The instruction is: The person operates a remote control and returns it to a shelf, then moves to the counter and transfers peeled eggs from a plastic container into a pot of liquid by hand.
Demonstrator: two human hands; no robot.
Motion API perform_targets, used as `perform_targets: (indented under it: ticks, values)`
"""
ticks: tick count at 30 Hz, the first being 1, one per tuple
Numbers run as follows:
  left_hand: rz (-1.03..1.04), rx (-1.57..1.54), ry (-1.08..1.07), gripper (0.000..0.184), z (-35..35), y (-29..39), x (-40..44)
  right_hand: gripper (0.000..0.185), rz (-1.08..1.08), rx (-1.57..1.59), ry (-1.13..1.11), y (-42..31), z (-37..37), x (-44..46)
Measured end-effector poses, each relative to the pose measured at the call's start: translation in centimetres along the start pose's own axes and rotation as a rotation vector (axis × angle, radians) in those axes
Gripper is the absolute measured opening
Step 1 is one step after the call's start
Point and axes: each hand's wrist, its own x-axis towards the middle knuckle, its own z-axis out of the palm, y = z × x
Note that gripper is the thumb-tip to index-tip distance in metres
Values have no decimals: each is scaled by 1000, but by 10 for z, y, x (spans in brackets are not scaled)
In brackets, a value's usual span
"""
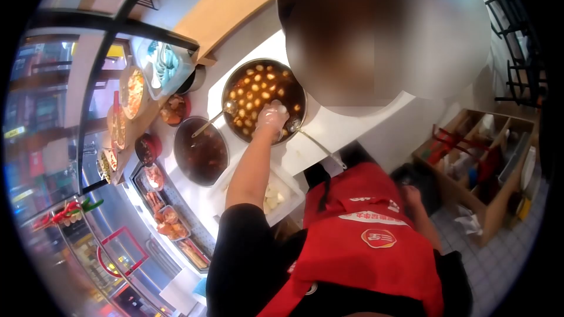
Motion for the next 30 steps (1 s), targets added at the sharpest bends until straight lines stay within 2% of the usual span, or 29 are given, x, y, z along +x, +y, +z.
perform_targets:
  ticks: [1, 2, 3, 4, 5, 6, 7, 9, 11, 13, 15, 19, 21, 23, 25, 27, 29, 30]
  values:
    - [-186, -126, 62, 42, -5, 9, 5, 20, -49, 25, -8, 21, -8, 6]
    - [-84, -22, 33, 39, 6, -2, 22, 18, -54, 84, -31, 32, -16, 6]
    - [-85, -19, 17, 39, 24, -15, 31, 18, -50, 114, -42, 37, -23, 5]
    - [-124, -194, 51, 40, 40, -27, 39, 17, -45, 144, -54, 41, -30, 4]
    - [-208, -254, 45, 43, 13, -7, 22, 16, -59, 91, -45, 38, -37, 10]
    - [-292, -313, 45, 46, -20, 18, 3, 16, -69, 65, -39, 24, -41, 15]
    - [-288, -313, 49, 46, -15, 14, -3, 16, -80, 39, -32, 8, -44, 19]
    - [-157, -284, 385, 47, -13, 3, -10, 16, 292, 345, 88, -73, -47, 13]
    - [-151, -356, 401, 49, -29, -3, -35, 17, 253, 342, 60, -117, -50, 19]
    - [-169, -384, 503, 51, -36, -22, -68, 17, 211, 317, 16, -132, -52, 26]
    - [-229, -450, 535, 47, -59, -29, -129, 17, 218, 243, -7, -137, -41, 50]
    - [-321, -481, 835, 47, -22, -100, -271, 15, 206, 170, -182, -138, -27, 80]
    - [-622, -471, 839, 47, -3, -123, -351, 15, 222, 163, -185, -146, -15, 80]
    - [-760, -329, 853, 45, 80, -190, -420, 16, 201, 191, -170, -162, 6, 84]
    - [-1109, -477, 403, 46, 55, -173, -445, 20, 188, 90, -175, -168, 33, 85]
    - [-1004, -1035, 470, 38, 122, -201, -467, 21, 159, 24, -225, -169, 60, 86]
    - [-916, -1453, 583, 36, 138, -193, -461, 21, 125, -51, -256, -183, 94, 75]
    - [-925, -1487, 584, 36, 140, -187, -458, 22, 84, -170, -296, -196, 108, 64]
